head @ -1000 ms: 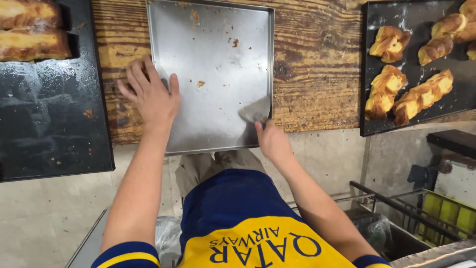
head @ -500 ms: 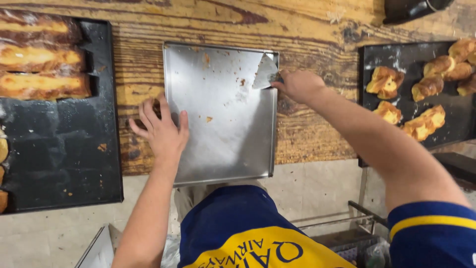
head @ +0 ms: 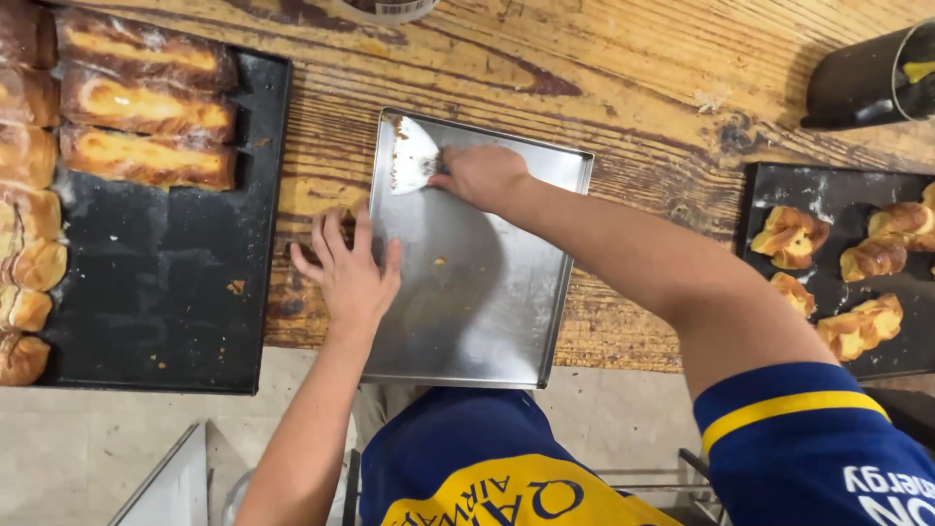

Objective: The person scrapes crumbs from a metal baking tray using a small metal spatula, then transfers several pastries from a black tray onto the metal tray. The person repeats the scraping and transferring process across multiple trays.

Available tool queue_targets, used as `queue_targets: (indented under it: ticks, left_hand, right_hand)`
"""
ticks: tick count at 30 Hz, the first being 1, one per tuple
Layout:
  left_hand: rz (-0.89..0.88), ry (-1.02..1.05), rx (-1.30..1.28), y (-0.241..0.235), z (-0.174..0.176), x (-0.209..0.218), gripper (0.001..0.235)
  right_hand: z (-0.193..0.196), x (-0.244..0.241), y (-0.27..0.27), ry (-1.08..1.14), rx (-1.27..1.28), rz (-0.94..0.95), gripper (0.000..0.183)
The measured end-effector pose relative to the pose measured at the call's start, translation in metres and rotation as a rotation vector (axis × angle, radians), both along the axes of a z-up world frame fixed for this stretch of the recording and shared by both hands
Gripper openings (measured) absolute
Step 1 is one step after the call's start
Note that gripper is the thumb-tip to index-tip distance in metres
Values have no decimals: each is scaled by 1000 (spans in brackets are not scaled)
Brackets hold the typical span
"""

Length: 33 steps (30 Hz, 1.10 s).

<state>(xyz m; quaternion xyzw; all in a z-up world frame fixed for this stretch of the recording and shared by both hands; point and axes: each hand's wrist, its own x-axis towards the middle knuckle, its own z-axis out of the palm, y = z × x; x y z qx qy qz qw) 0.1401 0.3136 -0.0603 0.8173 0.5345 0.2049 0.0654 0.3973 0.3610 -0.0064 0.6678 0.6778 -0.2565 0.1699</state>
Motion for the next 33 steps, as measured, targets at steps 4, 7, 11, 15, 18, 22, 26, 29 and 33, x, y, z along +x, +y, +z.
queue_targets:
  ticks: [4, 7, 11, 15, 18, 22, 26, 29, 33]
  left_hand:
    - [-12, 9, 6, 0, 5, 0, 57]
    - [-11, -4, 12, 0, 3, 0, 57]
    - [-21, -19, -60, -2, 0, -4, 58]
    - [11, -31, -20, -5, -10, -9, 58]
    - [9, -79, -54, -2, -13, -7, 53]
    - [-14, -91, -140, -6, 6, -10, 52]
    - [-20, -111, -168, 1, 9, -7, 54]
    - [-11, -162, -194, -3, 4, -10, 55]
    - [-26, -188, -226, -3, -2, -14, 60]
  right_hand:
    - [-16, -15, 14, 29, 43, -11, 62]
    - [-5, 2, -6, 28, 73, -42, 66]
    - [65, 46, -88, -68, -93, -131, 69]
    - [127, 54, -149, -430, -241, -43, 53]
    - [67, 36, -134, -236, -239, -194, 67]
    - [24, -15, -76, -74, -104, -159, 65]
    - [32, -39, -48, -18, -11, -119, 65]
    - [88, -19, -96, -114, -130, -112, 71]
    - [101, 12, -186, -326, -247, -96, 57]
